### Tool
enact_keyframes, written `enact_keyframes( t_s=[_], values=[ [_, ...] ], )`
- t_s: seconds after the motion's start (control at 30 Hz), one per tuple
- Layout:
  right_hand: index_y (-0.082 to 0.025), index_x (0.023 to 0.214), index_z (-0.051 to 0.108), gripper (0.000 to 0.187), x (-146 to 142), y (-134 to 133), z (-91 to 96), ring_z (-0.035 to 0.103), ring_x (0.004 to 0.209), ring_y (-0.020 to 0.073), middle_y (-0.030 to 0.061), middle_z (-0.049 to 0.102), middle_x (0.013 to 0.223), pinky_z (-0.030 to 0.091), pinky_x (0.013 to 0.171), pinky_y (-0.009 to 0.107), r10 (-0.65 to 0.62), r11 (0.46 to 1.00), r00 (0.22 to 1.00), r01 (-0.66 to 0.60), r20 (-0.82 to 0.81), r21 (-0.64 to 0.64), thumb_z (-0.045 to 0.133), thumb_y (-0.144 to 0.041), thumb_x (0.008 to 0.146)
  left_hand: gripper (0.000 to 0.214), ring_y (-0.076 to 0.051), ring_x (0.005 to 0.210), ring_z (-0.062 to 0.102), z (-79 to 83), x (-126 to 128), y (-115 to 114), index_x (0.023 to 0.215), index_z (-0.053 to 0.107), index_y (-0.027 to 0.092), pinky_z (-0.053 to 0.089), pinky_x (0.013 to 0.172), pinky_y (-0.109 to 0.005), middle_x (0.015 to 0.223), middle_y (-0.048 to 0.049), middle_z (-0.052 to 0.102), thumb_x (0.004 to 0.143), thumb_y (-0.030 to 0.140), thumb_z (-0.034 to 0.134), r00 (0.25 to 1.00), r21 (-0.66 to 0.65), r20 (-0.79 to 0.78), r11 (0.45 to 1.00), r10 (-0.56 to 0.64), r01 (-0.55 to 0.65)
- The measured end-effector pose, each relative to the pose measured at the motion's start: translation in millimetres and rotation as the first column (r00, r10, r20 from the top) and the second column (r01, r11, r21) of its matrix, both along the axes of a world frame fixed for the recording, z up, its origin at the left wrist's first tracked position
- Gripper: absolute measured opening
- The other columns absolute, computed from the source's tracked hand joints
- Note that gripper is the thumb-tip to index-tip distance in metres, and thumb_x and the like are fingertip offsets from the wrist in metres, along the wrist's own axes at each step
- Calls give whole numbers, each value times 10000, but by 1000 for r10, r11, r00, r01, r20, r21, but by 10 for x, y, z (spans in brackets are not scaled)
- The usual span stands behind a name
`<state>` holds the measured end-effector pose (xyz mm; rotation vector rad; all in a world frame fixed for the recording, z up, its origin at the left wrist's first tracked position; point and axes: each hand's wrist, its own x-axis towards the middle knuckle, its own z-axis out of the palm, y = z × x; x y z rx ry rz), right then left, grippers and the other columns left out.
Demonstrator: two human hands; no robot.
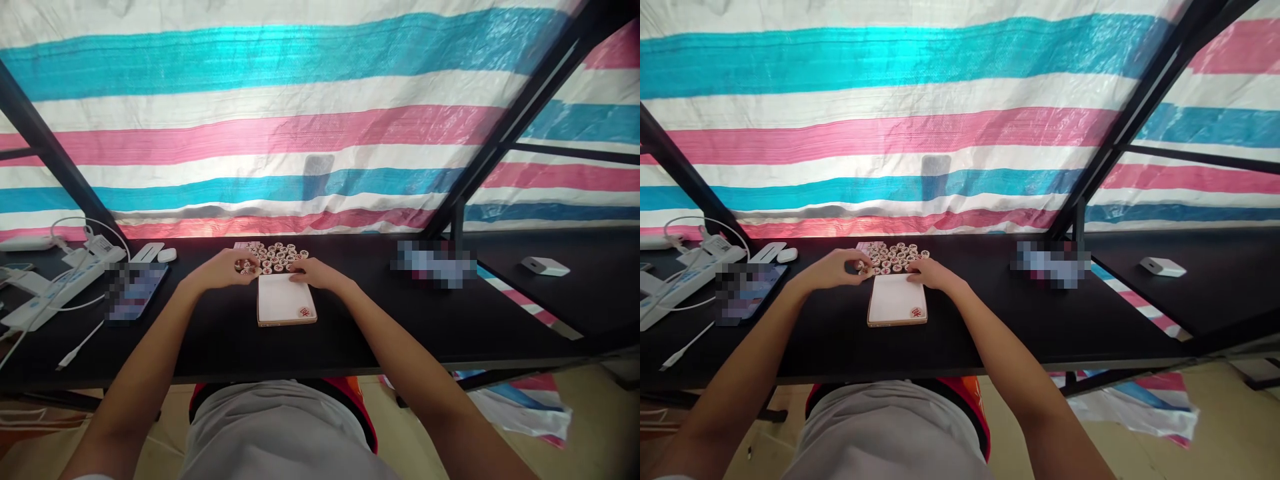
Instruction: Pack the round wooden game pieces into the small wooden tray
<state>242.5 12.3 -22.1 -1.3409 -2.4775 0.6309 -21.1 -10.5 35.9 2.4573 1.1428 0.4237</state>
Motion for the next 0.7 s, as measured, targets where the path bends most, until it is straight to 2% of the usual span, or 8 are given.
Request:
enact_keyframes(
  t_s=[0.13, 0.27, 0.53, 0.6, 0.7],
  values=[
    [-167, 883, 641, 124, -5, -7, 16, 563, 813, 170, 44, 643, 899, 375, 688, 228, -9, 1000, 1000, 9, 16, -2, 569, -242, 815, 247, -145, 677, 545, -76, -172, 142, 847, 671, 191, 398, 604, -245, 790, -10, 654, 681, 369, 629, 982, -135, -186, 990, 18, -44],
    [-173, 889, 644, 130, -12, -19, 26, 569, 837, 180, 51, 648, 925, 384, 709, 236, -14, 1000, 999, 14, 37, 1, 560, -246, 822, 161, -142, 687, 551, -216, -127, 193, 765, 635, 195, 397, 610, -240, 791, 2, 651, 693, 337, 610, 981, -155, -194, 987, 13, -44],
    [-179, 924, 656, 160, -1, -9, 8, 580, 888, 192, 59, 661, 972, 395, 745, 243, 11, 1000, 999, -12, 48, 24, 548, -259, 836, 175, -145, 672, 545, -374, -80, 319, 818, 635, 191, 388, 608, -244, 766, -5, 625, 760, 322, 535, 974, -74, -227, 997, 20, -38],
    [-178, 938, 654, 164, -5, -12, 20, 578, 899, 192, 58, 660, 976, 393, 746, 241, 9, 1000, 998, -10, 61, 20, 550, -254, 837, 191, -151, 694, 555, -363, -71, 317, 841, 640, 197, 397, 633, -249, 794, -10, 638, 788, 331, 514, 965, -29, -261, 999, 36, -45],
    [-173, 951, 650, 168, -12, -16, 33, 574, 899, 188, 58, 658, 986, 389, 744, 239, 4, 1000, 998, -4, 57, 12, 552, -248, 836, 255, -173, 794, 574, -291, 16, 219, 885, 652, 205, 413, 720, -264, 872, -24, 660, 854, 343, 439, 966, 109, -257, 994, 39, -11]
  ],
)
